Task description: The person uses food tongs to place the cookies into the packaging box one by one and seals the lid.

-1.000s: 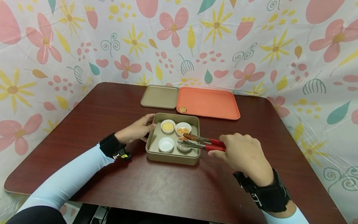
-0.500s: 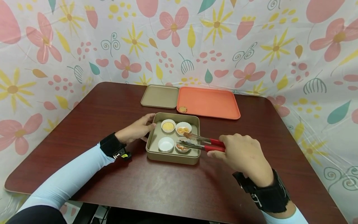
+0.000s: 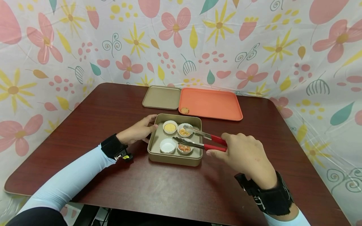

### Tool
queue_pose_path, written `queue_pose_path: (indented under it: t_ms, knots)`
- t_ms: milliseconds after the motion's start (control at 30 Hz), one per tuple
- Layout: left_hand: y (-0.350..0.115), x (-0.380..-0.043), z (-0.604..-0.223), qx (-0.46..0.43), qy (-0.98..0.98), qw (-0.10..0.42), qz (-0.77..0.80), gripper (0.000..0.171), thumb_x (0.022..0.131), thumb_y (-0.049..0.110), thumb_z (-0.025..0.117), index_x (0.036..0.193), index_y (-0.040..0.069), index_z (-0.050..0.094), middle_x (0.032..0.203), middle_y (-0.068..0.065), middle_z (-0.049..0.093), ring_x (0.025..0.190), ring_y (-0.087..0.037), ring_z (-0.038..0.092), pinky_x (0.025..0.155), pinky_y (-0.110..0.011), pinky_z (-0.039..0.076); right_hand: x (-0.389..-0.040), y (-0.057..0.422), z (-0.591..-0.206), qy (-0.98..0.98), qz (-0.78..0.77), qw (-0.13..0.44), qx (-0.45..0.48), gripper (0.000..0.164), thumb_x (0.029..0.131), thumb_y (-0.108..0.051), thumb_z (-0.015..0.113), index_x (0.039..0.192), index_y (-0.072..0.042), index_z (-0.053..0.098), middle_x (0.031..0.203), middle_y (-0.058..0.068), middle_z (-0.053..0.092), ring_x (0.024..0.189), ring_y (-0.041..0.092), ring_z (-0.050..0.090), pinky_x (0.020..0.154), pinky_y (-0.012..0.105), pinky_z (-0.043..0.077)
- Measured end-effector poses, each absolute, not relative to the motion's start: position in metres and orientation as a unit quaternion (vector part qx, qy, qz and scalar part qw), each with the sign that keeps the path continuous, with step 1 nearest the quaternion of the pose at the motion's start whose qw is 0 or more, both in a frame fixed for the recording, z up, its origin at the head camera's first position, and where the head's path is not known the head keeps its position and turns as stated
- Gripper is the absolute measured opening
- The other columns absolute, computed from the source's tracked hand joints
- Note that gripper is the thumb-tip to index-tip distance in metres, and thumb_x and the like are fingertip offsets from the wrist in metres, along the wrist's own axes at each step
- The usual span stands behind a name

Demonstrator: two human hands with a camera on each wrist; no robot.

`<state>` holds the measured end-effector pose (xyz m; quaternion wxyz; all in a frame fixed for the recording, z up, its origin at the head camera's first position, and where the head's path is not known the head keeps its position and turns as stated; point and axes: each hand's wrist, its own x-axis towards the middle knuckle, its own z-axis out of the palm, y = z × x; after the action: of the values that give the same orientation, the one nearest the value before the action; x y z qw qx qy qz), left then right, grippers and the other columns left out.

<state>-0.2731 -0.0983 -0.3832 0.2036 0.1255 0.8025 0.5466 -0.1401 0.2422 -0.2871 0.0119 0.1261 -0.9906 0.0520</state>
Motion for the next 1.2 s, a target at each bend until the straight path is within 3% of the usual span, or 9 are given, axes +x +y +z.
queue_pose_path:
  t_ms: [167, 400, 600, 767, 1200]
  knots:
    - [-0.099, -0.272, -0.383, 0.128, 0.803, 0.204, 0.545, 0.061, 0.112, 0.018, 0.042, 0.164, 0.014, 0.012, 0.156, -0.022, 0.023, 0.116, -0.04, 0.059, 0.07, -0.042, 0.064, -0.14, 0.24, -0.285, -0.989, 0.064, 0.039, 0.128, 0.078, 0.081, -0.084, 0.06, 0.107, -0.011, 0.067, 0.055, -0.002, 0.043, 0.051, 0.016, 0.044, 0.047, 0.031, 0.033]
    - [-0.099, -0.273, -0.382, 0.127, 0.804, 0.203, 0.544, 0.061, 0.112, 0.018, 0.042, 0.164, 0.013, 0.012, 0.156, -0.022, 0.023, 0.118, -0.04, 0.058, 0.071, -0.042, 0.064, -0.148, 0.234, -0.278, -0.987, 0.093, 0.069, 0.109, 0.07, 0.081, -0.084, 0.06, 0.091, -0.014, 0.062, 0.058, -0.001, 0.048, 0.051, 0.019, 0.045, 0.045, 0.031, 0.033]
    - [-0.098, -0.272, -0.382, 0.123, 0.803, 0.206, 0.546, 0.06, 0.112, 0.018, 0.042, 0.164, 0.014, 0.013, 0.156, -0.022, 0.023, 0.118, -0.041, 0.058, 0.071, -0.044, 0.064, -0.16, 0.231, -0.275, -0.985, 0.099, 0.098, 0.102, 0.071, 0.082, -0.082, 0.062, 0.092, -0.012, 0.061, 0.061, 0.001, 0.05, 0.056, 0.021, 0.049, 0.048, 0.032, 0.035]
    - [-0.099, -0.272, -0.383, 0.121, 0.801, 0.204, 0.549, 0.06, 0.112, 0.018, 0.043, 0.164, 0.013, 0.013, 0.157, -0.022, 0.021, 0.115, -0.04, 0.059, 0.07, -0.044, 0.064, -0.172, 0.23, -0.275, -0.984, 0.103, 0.111, 0.096, 0.071, 0.082, -0.08, 0.065, 0.083, -0.01, 0.056, 0.061, 0.004, 0.049, 0.055, 0.022, 0.049, 0.048, 0.032, 0.034]
    - [-0.099, -0.274, -0.387, 0.121, 0.8, 0.205, 0.551, 0.061, 0.112, 0.018, 0.043, 0.164, 0.015, 0.013, 0.156, -0.022, 0.022, 0.117, -0.04, 0.057, 0.07, -0.043, 0.064, -0.211, 0.231, -0.279, -0.984, 0.118, 0.119, 0.06, 0.076, 0.082, -0.084, 0.059, 0.082, -0.008, 0.053, 0.063, 0.008, 0.045, 0.056, 0.026, 0.044, 0.049, 0.035, 0.03]
